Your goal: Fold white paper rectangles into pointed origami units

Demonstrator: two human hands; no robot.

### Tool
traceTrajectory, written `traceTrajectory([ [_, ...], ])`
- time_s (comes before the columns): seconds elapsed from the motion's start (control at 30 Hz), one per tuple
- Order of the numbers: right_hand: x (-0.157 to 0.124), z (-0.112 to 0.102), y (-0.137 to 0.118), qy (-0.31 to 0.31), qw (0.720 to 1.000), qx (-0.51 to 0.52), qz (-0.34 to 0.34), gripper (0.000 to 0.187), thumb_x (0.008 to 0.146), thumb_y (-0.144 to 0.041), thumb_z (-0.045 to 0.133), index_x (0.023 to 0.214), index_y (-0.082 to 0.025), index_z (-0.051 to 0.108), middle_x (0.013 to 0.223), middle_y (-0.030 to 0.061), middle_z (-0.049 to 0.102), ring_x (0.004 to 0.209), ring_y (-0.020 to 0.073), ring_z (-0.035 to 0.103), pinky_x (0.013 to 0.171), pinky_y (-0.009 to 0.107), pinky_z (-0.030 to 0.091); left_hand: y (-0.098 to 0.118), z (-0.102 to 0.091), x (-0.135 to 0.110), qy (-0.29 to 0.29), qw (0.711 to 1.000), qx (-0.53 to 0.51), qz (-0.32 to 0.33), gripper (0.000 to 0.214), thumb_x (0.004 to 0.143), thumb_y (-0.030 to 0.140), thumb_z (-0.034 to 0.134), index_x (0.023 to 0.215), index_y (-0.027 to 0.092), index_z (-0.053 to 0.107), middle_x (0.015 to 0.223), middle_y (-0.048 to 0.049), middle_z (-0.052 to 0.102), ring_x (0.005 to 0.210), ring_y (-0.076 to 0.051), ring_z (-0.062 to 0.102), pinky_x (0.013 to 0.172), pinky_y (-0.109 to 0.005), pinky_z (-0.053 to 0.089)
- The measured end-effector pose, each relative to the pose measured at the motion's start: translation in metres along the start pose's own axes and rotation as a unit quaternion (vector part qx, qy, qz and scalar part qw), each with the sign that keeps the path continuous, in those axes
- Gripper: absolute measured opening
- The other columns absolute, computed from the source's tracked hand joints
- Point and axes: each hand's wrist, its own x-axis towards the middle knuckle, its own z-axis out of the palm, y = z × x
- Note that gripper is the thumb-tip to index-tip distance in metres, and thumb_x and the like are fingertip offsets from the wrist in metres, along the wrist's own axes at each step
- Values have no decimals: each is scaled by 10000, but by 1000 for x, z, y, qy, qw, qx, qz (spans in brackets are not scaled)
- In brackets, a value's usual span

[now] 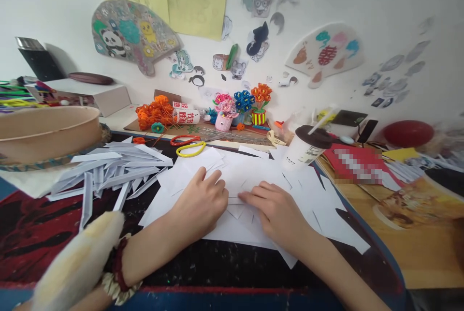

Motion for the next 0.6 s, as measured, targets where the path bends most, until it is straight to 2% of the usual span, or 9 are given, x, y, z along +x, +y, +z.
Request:
traceTrajectory([
  [0.1, 2, 3, -11, -7, 999, -45, 18, 604, 713, 98, 406, 1223, -149, 616, 835, 57, 607, 784, 216, 476, 675, 331, 396, 0, 0, -2, 27, 1000, 7, 3, 76, 764, 101, 571, 720, 142, 617, 756, -83, 591, 845, -257, 493, 694, -408, 311],
  [0.23, 6, 7, -19, -21, 995, -93, 30, 640, 633, 93, 441, 1179, -176, 640, 848, 59, 586, 789, 223, 466, 670, 340, 374, 0, 2, -4, 56, 997, 22, 38, 101, 826, 116, 549, 847, 121, 647, 819, -77, 586, 851, -244, 479, 692, -396, 311],
  [0.33, 8, 7, -20, -27, 994, -104, 32, 658, 627, 99, 454, 1184, -200, 639, 855, 53, 597, 801, 222, 471, 678, 336, 362, -2, 5, -4, 33, 998, -5, 60, 90, 826, 108, 566, 803, 122, 652, 787, -71, 582, 844, -239, 480, 666, -382, 303],
  [0.47, 5, 5, -15, -14, 995, -99, 23, 558, 701, 90, 455, 1160, -154, 658, 830, 58, 624, 791, 216, 483, 664, 330, 352, -5, 10, -3, 1, 998, -59, 37, 100, 791, 64, 579, 810, 135, 646, 793, -61, 599, 840, -232, 494, 680, -379, 314],
  [0.6, 2, 2, -6, 17, 998, -45, 37, 517, 724, 89, 426, 1082, -159, 704, 813, 47, 678, 769, 206, 514, 657, 336, 355, -6, 10, -3, -6, 996, -79, 38, 122, 791, 41, 564, 817, 138, 634, 797, -56, 604, 825, -228, 508, 683, -374, 323],
])
